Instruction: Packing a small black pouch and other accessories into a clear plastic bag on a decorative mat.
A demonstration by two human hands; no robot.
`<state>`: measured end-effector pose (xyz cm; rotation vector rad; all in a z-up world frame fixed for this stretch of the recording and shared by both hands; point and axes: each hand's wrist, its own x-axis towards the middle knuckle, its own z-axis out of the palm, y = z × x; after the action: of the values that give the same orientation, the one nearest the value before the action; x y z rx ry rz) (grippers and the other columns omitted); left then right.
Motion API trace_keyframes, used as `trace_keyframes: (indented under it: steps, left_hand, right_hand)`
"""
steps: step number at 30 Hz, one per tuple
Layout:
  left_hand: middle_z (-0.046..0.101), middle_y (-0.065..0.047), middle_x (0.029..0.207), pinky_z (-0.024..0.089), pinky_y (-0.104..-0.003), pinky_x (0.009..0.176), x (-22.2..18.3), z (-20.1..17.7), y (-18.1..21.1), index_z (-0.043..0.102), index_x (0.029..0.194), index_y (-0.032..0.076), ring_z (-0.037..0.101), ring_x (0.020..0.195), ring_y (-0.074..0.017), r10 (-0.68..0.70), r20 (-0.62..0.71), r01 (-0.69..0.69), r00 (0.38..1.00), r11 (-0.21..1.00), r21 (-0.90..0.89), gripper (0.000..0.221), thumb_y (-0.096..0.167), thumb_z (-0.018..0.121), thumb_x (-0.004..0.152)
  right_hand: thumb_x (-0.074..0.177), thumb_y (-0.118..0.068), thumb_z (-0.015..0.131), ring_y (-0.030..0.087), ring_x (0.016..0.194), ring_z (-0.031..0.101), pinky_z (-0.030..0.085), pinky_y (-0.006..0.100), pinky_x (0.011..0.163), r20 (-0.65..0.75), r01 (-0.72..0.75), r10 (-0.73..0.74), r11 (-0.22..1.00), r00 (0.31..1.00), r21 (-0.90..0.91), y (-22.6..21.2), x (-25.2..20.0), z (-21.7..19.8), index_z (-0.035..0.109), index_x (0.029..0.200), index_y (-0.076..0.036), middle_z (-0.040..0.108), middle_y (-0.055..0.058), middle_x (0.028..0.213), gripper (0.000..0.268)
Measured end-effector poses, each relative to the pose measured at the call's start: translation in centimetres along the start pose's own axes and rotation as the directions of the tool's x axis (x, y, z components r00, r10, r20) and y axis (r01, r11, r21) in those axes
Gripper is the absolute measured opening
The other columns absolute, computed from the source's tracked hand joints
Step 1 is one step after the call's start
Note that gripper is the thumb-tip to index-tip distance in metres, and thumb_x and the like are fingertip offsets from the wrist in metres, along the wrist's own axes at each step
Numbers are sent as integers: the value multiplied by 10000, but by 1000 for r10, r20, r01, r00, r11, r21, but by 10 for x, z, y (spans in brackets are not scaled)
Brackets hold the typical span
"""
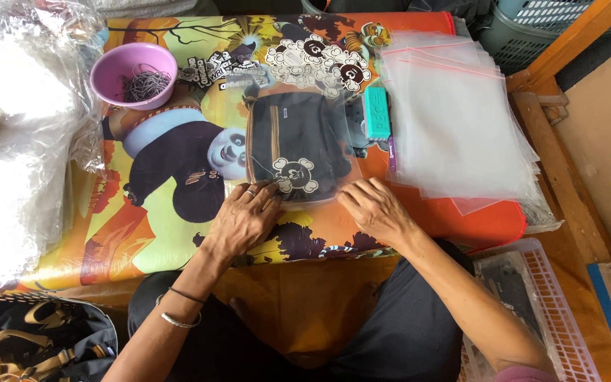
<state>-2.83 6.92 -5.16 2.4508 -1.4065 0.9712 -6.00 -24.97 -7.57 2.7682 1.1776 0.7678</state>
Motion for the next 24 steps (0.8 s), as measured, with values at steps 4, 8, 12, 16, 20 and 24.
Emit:
trace_keyframes:
  steps: [4,8,12,16,20,24]
  left_hand:
    - [688,-114,1129,489,-396,919,6,-9,9,671,1051,139,645,1175,-268,-44,37,44,998,999,16,210,319,646,948]
    - [686,-84,992,497,-358,833,10,-5,9,690,956,125,681,1059,-252,-30,-62,27,998,999,-41,75,148,622,937]
    - [682,-33,944,497,-338,786,10,-2,8,700,921,172,692,992,-224,-122,-123,107,985,986,-127,87,171,615,940]
    - [692,-20,895,501,-335,752,9,-1,9,698,900,179,707,930,-217,-148,-164,125,975,982,-140,76,179,632,937]
    - [718,-35,949,492,-359,796,9,-8,13,721,947,180,697,999,-227,-139,-91,130,986,987,-97,88,163,654,892]
    - [719,-59,979,509,-363,838,5,1,15,690,883,150,696,1042,-236,-91,-125,78,988,991,-105,68,136,625,899]
  right_hand:
    - [931,26,599,251,872,646,499,360,724,-75,-16,16,1000,997,-6,-3,13,-19,627,1040,-95,602,68,918,165]
    - [903,66,627,267,895,637,491,357,738,-106,-9,11,1000,994,19,-6,22,-34,609,1049,-94,575,73,915,217]
    - [842,91,681,263,919,637,494,359,760,-87,-8,10,1000,996,26,-8,24,-40,625,1009,-88,602,79,955,251]
    - [799,102,713,264,940,642,498,372,774,-74,-27,30,998,997,49,-9,19,-36,647,1028,-79,606,85,989,300]
    - [826,55,701,244,911,663,510,369,792,-17,-81,83,992,996,94,-9,13,-26,689,1004,-97,648,72,978,234]
    - [948,-258,663,312,878,665,527,438,762,-115,-392,423,893,899,221,29,29,-35,670,1054,-122,629,95,941,173]
